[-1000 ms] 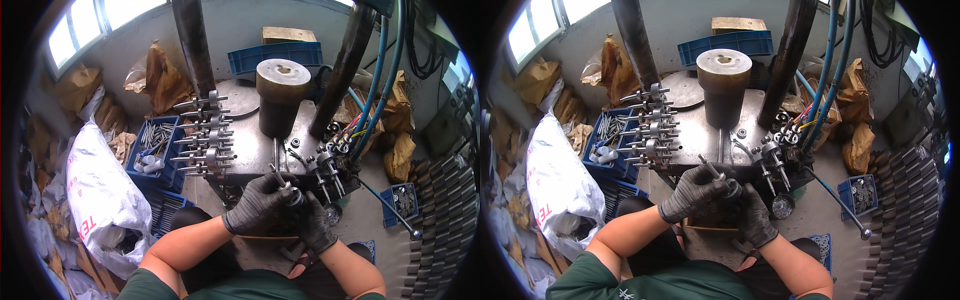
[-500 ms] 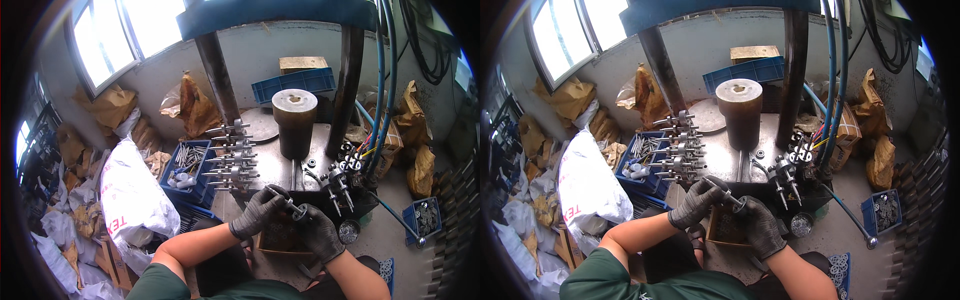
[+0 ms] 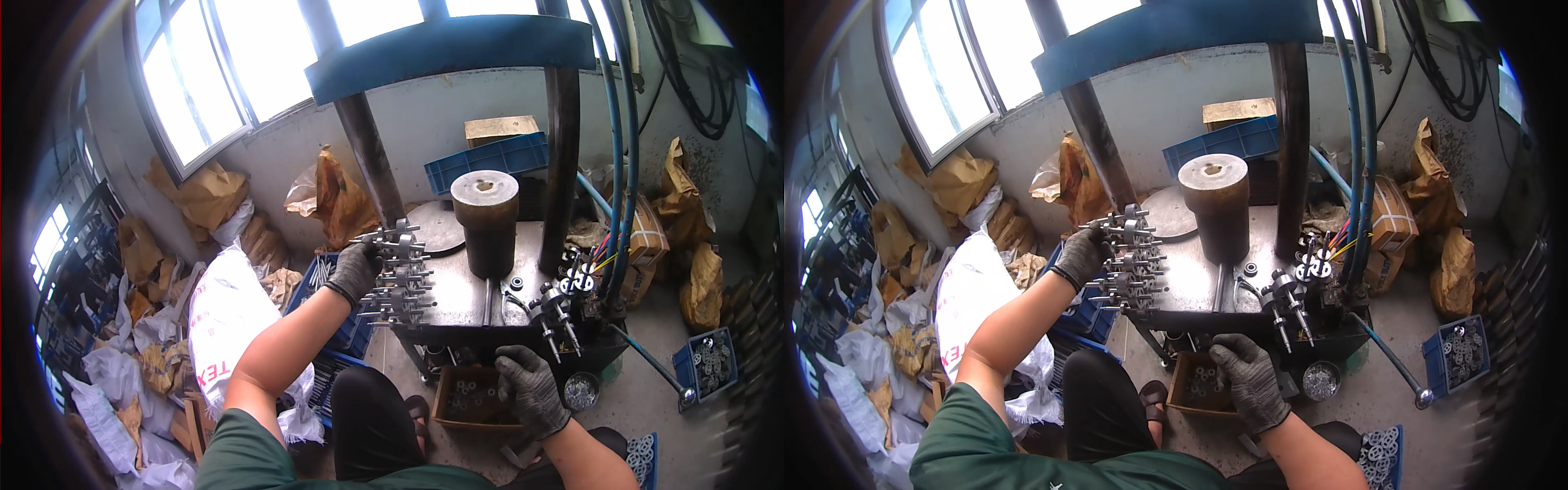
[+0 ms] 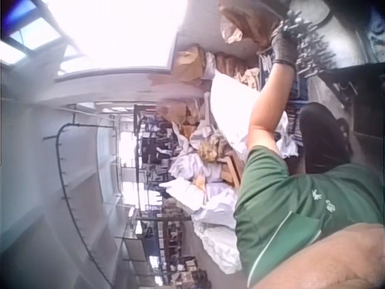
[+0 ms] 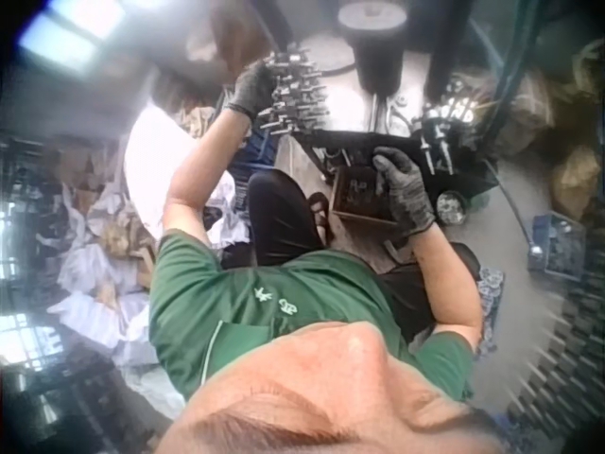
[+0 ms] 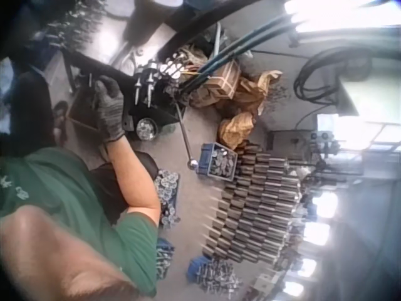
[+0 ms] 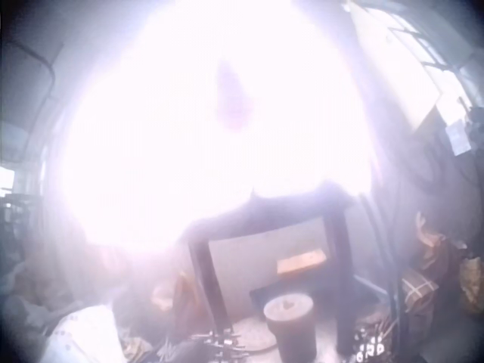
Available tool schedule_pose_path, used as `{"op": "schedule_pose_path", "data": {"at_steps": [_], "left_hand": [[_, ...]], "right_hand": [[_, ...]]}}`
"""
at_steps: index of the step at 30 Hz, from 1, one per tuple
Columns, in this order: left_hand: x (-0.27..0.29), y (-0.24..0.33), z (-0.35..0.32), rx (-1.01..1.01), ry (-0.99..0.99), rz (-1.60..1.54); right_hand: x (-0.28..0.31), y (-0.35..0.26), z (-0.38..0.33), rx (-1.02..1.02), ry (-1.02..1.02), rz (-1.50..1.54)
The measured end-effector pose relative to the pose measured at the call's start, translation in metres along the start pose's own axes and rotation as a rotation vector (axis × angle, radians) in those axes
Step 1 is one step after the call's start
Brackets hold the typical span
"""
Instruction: Operates a manual press machine to assemble metal mechanical parts.
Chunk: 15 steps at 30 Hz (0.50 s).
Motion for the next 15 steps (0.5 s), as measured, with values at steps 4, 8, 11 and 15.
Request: {"op": "schedule_pose_path", "data": {"at_steps": [4,8,11,15], "left_hand": [[0.04,-0.018,0.029,0.105,-0.072,-0.085],[0.052,-0.02,0.028,-0.034,-0.116,0.126],[0.026,-0.013,0.01,-0.094,-0.138,0.262],[0.005,0.001,-0.017,-0.316,0.385,0.562]], "right_hand": [[0.0,0.0,0.001,0.025,-0.031,0.031],[0.0,-0.004,0.001,0.011,-0.041,0.073],[0.007,-0.005,0.003,0.036,0.005,0.11],[0.006,-0.009,0.001,0.067,-0.023,0.119]]}}
Point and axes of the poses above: each hand's wrist, its own z-axis towards the middle knuckle, its own x-axis out of the back of the hand, y = z × x, the point moved 1 cm from there along z, towards the middle knuckle, and after that the axes turned 9 degrees about z, right-handed, at the moved point
